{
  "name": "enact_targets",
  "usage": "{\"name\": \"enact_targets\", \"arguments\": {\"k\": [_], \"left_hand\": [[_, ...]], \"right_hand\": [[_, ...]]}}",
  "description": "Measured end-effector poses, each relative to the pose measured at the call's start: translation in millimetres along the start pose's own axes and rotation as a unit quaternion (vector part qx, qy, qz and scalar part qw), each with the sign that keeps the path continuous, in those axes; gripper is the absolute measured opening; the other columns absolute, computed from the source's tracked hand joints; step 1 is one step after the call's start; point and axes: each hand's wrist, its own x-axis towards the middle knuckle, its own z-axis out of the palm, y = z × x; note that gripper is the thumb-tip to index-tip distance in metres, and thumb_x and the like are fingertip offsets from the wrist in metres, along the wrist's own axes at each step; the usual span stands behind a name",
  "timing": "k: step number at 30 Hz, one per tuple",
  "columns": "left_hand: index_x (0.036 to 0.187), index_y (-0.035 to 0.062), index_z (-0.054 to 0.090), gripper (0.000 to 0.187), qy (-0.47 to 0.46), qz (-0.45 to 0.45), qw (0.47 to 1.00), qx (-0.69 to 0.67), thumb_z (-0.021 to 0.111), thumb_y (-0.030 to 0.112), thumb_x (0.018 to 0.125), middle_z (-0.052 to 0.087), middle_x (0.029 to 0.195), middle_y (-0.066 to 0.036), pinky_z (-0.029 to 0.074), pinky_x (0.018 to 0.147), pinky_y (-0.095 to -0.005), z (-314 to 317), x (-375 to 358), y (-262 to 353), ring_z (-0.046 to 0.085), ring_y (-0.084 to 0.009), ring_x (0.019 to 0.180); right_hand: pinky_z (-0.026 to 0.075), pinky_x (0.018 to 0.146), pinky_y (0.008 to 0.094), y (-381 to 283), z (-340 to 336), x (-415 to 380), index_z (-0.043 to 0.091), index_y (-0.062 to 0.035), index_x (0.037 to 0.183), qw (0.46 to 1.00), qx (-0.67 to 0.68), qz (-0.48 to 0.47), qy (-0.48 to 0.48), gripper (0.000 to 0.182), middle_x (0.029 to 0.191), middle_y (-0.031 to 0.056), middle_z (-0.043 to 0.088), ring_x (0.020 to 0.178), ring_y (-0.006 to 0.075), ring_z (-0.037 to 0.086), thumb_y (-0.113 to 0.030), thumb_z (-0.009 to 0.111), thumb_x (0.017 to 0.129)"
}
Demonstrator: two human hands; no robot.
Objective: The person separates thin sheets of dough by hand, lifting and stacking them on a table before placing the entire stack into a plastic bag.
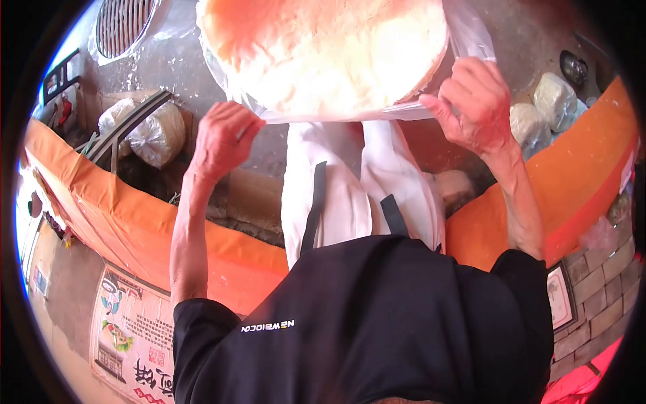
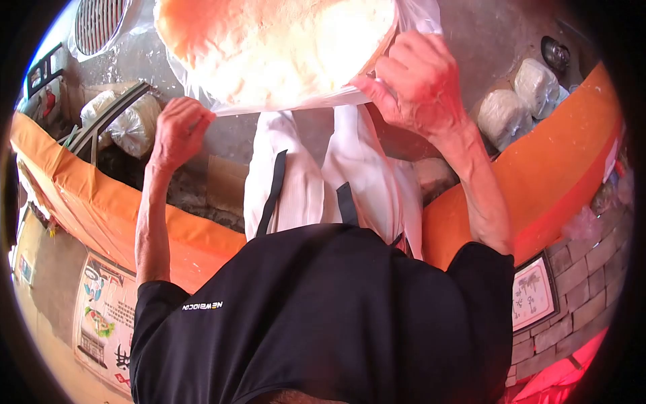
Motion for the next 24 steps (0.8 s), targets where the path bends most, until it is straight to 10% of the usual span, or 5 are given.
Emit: {"name": "enact_targets", "arguments": {"k": [5, 8, 15, 18, 24], "left_hand": [[0.076, 0.0062, 0.064, 0.013, 0.053, -0.077, 0.995, 0.018, 0.073, 0.015, 0.079, 0.065, 0.075, -0.008, 0.047, 0.072, -0.0358, -15.6, 12.4, -24.5, 0.062, -0.0263, 0.071], [0.112, 0.0053, 0.066, 0.036, 0.196, -0.305, 0.931, -0.043, 0.064, 0.034, 0.09, 0.071, 0.094, -0.013, 0.049, 0.075, -0.0315, -11.8, 30.0, -71.0, 0.065, -0.0183, 0.085], [0.106, 0.003, 0.067, 0.033, 0.28, -0.443, 0.685, -0.505, 0.064, 0.032, 0.09, 0.066, 0.081, -0.002, 0.046, 0.059, -0.0268, 27.8, 90.7, -191.0, 0.058, -0.0128, 0.063], [0.1, 0.0005, 0.067, 0.029, 0.243, -0.384, 0.726, -0.516, 0.064, 0.028, 0.091, 0.065, 0.077, 0.0, 0.045, 0.057, -0.0252, 26.8, 96.4, -203.7, 0.057, -0.0108, 0.06], [0.094, 0.0001, 0.069, 0.02, 0.346, -0.357, 0.74, -0.453, 0.066, 0.018, 0.088, 0.065, 0.078, -0.001, 0.045, 0.062, -0.0251, 3.2, 112.9, -191.3, 0.057, -0.0089, 0.067]], "right_hand": [[0.049, 0.076, 0.0401, 26.3, 4.7, 4.9, 0.061, -0.0059, 0.065, 0.995, -0.04, -0.004, 0.087, 0.027, 0.078, 0.0086, 0.061, 0.082, 0.0278, 0.061, -0.027, 0.074, 0.074], [0.05, 0.082, 0.039, 63.6, -6.1, 27.5, 0.068, -0.0039, 0.083, 0.957, -0.015, 0.236, 0.168, 0.026, 0.089, 0.0089, 0.067, 0.09, 0.0279, 0.064, -0.029, 0.073, 0.079], [0.053, 0.076, 0.032, 165.9, 65.6, 77.4, 0.068, 0.0023, 0.104, 0.605, 0.568, 0.552, 0.085, 0.035, 0.102, 0.0114, 0.07, 0.088, 0.0201, 0.067, -0.028, 0.07, 0.088], [0.052, 0.069, 0.0276, 193.4, 81.9, 79.5, 0.07, -0.0013, 0.107, 0.751, 0.408, 0.515, 0.061, 0.033, 0.089, 0.0063, 0.069, 0.08, 0.0151, 0.065, -0.028, 0.068, 0.087], [0.045, 0.063, 0.0183, 187.7, 37.9, 100.3, 0.068, -0.0016, 0.11, 0.792, 0.346, 0.468, 0.183, 0.036, 0.085, 0.0016, 0.065, 0.066, 0.013, 0.056, -0.031, 0.068, 0.089]]}}
